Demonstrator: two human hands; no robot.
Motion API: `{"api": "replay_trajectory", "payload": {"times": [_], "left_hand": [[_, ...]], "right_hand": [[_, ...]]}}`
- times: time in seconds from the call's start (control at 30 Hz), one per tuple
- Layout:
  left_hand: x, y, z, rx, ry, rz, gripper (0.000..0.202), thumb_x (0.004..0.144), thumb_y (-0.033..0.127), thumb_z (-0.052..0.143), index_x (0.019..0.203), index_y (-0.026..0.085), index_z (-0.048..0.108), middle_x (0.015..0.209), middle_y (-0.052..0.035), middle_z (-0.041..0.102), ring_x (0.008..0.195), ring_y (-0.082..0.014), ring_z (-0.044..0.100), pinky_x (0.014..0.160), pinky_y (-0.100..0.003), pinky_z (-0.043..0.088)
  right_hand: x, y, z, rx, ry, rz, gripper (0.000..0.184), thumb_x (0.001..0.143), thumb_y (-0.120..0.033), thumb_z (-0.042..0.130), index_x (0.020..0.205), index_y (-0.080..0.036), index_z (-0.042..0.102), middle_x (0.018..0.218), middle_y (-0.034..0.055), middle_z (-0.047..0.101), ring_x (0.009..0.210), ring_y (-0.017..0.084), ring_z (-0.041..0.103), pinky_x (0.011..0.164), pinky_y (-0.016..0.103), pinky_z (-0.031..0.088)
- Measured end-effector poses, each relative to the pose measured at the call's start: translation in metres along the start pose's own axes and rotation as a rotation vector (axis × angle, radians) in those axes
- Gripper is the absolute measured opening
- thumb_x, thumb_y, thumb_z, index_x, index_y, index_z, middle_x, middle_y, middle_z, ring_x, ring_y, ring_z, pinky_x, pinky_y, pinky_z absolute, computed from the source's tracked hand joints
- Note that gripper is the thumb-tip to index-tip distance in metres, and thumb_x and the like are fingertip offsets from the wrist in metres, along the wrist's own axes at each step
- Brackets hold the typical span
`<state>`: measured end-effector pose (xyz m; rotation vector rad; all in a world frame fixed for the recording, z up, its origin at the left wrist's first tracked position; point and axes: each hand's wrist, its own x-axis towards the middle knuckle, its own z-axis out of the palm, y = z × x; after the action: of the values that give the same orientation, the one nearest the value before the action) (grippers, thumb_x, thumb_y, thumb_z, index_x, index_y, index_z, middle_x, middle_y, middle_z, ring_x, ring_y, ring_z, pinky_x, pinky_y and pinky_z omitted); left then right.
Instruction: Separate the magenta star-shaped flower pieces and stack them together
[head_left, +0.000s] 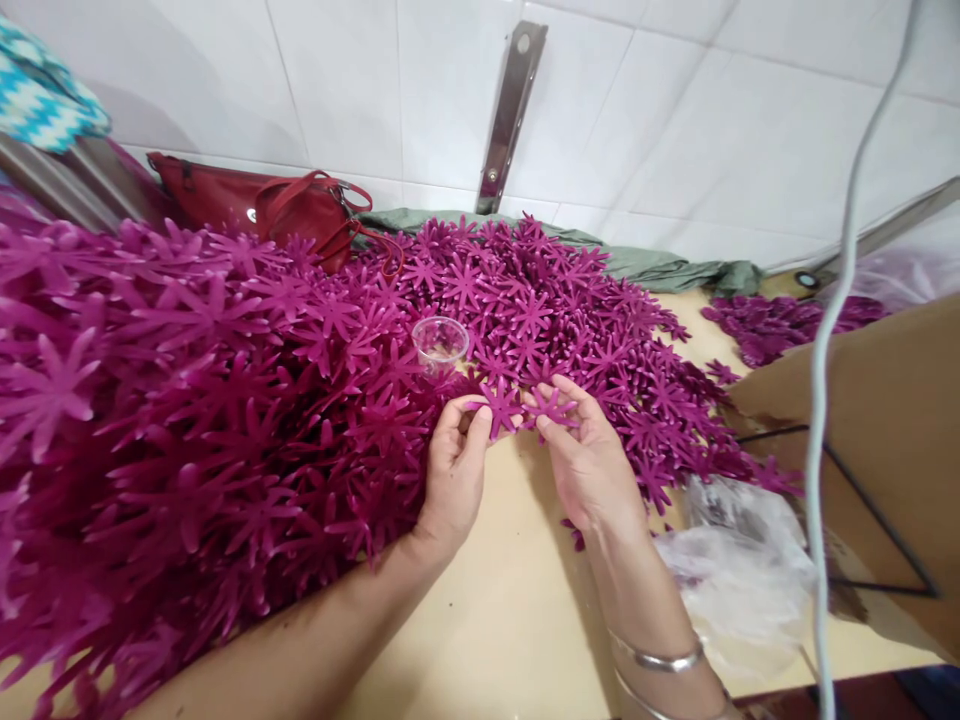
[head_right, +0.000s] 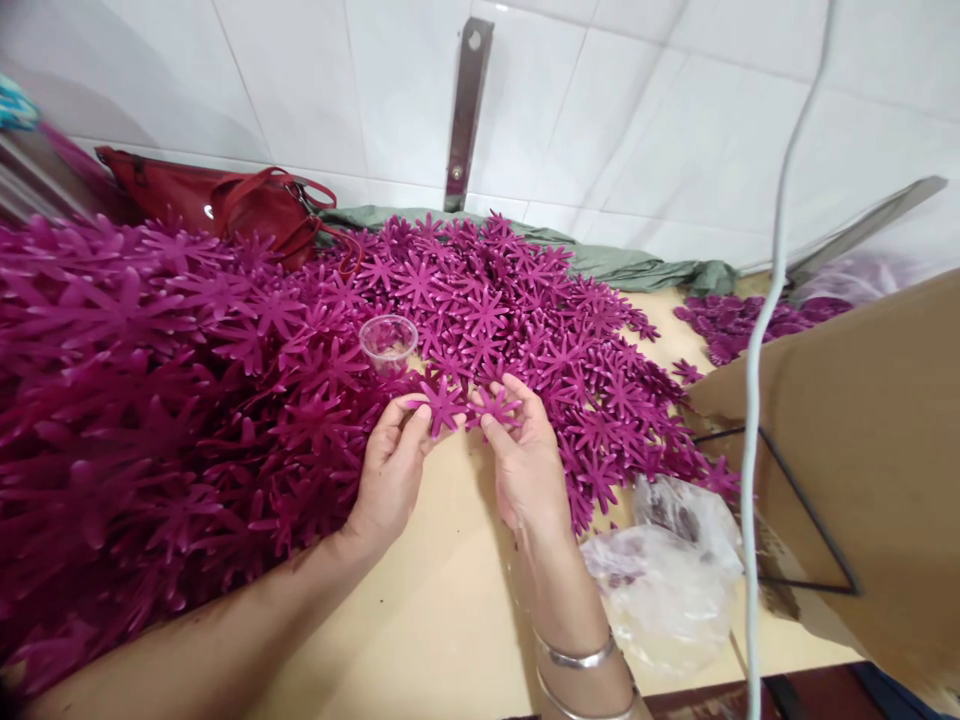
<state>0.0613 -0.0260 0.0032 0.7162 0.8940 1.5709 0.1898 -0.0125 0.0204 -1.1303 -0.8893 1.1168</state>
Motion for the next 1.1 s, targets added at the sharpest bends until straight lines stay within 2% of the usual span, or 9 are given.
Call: {"api": "replay_trajectory", "payload": {"times": [0.13, 0.2, 0.27, 0.43, 0.63, 0.77, 0.87, 0.97, 1.1], "left_hand": [[-0.001, -0.001, 0.0, 0.008, 0.011, 0.002, 0.021, 0.094, 0.039, 0.068, 0.103, 0.021, 0.06, 0.095, 0.0003, 0.065, 0.088, -0.0126, 0.062, 0.09, -0.03, 0.053], [-0.002, 0.0, 0.0, 0.013, 0.014, -0.002, 0.021, 0.094, 0.038, 0.068, 0.103, 0.021, 0.06, 0.099, -0.0002, 0.066, 0.091, -0.0132, 0.063, 0.091, -0.03, 0.053], [-0.002, 0.002, 0.001, 0.016, 0.015, -0.01, 0.022, 0.093, 0.038, 0.068, 0.103, 0.021, 0.06, 0.1, -0.0006, 0.066, 0.093, -0.0139, 0.063, 0.091, -0.031, 0.053], [-0.002, 0.004, 0.002, 0.054, 0.001, -0.01, 0.023, 0.093, 0.041, 0.068, 0.103, 0.021, 0.06, 0.098, -0.001, 0.065, 0.091, -0.0145, 0.063, 0.092, -0.032, 0.053], [-0.006, 0.008, 0.007, 0.089, -0.036, 0.039, 0.023, 0.09, 0.037, 0.07, 0.101, 0.02, 0.06, 0.1, -0.0028, 0.065, 0.096, -0.0159, 0.063, 0.095, -0.032, 0.054], [-0.014, 0.018, 0.024, 0.004, -0.068, -0.05, 0.021, 0.089, 0.034, 0.071, 0.1, 0.019, 0.061, 0.102, -0.0039, 0.067, 0.097, -0.0171, 0.065, 0.095, -0.036, 0.057], [-0.027, 0.028, 0.043, -0.112, -0.043, -0.191, 0.016, 0.089, 0.027, 0.07, 0.097, 0.018, 0.061, 0.097, -0.0045, 0.069, 0.093, -0.0177, 0.069, 0.094, -0.038, 0.059], [-0.053, 0.036, 0.055, -0.241, -0.053, -0.288, 0.019, 0.09, 0.03, 0.071, 0.099, 0.018, 0.06, 0.097, -0.006, 0.07, 0.088, -0.0188, 0.072, 0.092, -0.041, 0.06], [-0.096, 0.04, 0.042, -0.201, -0.169, -0.373, 0.036, 0.087, 0.048, 0.076, 0.096, 0.018, 0.059, 0.098, -0.0084, 0.072, 0.086, -0.02, 0.074, 0.091, -0.04, 0.06]], "right_hand": [[0.002, 0.002, -0.003, -0.095, 0.028, -0.111, 0.036, 0.083, -0.034, 0.079, 0.116, -0.022, 0.069, 0.12, 0.0081, 0.075, 0.111, 0.02, 0.071, 0.107, 0.044, 0.051], [0.001, 0.001, -0.005, -0.146, 0.048, -0.165, 0.027, 0.084, -0.035, 0.078, 0.106, -0.021, 0.073, 0.125, 0.0088, 0.073, 0.113, 0.021, 0.069, 0.106, 0.042, 0.051], [0.0, -0.003, -0.005, -0.202, 0.086, -0.183, 0.023, 0.083, -0.036, 0.079, 0.099, -0.02, 0.075, 0.118, 0.0074, 0.075, 0.106, 0.021, 0.069, 0.098, 0.039, 0.053], [-0.006, -0.013, 0.0, -0.259, 0.156, -0.147, 0.024, 0.078, -0.04, 0.083, 0.087, -0.019, 0.073, 0.08, 0.0003, 0.073, 0.07, 0.016, 0.063, 0.072, 0.031, 0.054], [-0.008, -0.02, 0.004, -0.202, 0.271, -0.263, 0.026, 0.077, -0.039, 0.084, 0.079, -0.019, 0.068, 0.074, -0.0015, 0.071, 0.068, 0.014, 0.06, 0.067, 0.027, 0.049], [-0.003, -0.022, 0.003, -0.077, 0.421, -0.336, 0.025, 0.082, -0.041, 0.08, 0.082, -0.02, 0.066, 0.075, -0.0041, 0.067, 0.065, 0.012, 0.058, 0.067, 0.026, 0.05], [-0.002, -0.026, 0.004, 0.066, 0.483, -0.376, 0.028, 0.082, -0.041, 0.08, 0.082, -0.022, 0.06, 0.071, -0.0069, 0.062, 0.06, 0.011, 0.056, 0.063, 0.026, 0.049], [-0.004, -0.03, 0.001, 0.112, 0.438, -0.341, 0.032, 0.079, -0.039, 0.083, 0.084, -0.025, 0.055, 0.069, -0.0071, 0.064, 0.058, 0.013, 0.06, 0.059, 0.028, 0.051], [-0.005, -0.03, -0.005, 0.036, 0.365, -0.291, 0.026, 0.079, -0.032, 0.085, 0.09, -0.025, 0.063, 0.077, -0.004, 0.07, 0.066, 0.013, 0.064, 0.067, 0.028, 0.054]]}}
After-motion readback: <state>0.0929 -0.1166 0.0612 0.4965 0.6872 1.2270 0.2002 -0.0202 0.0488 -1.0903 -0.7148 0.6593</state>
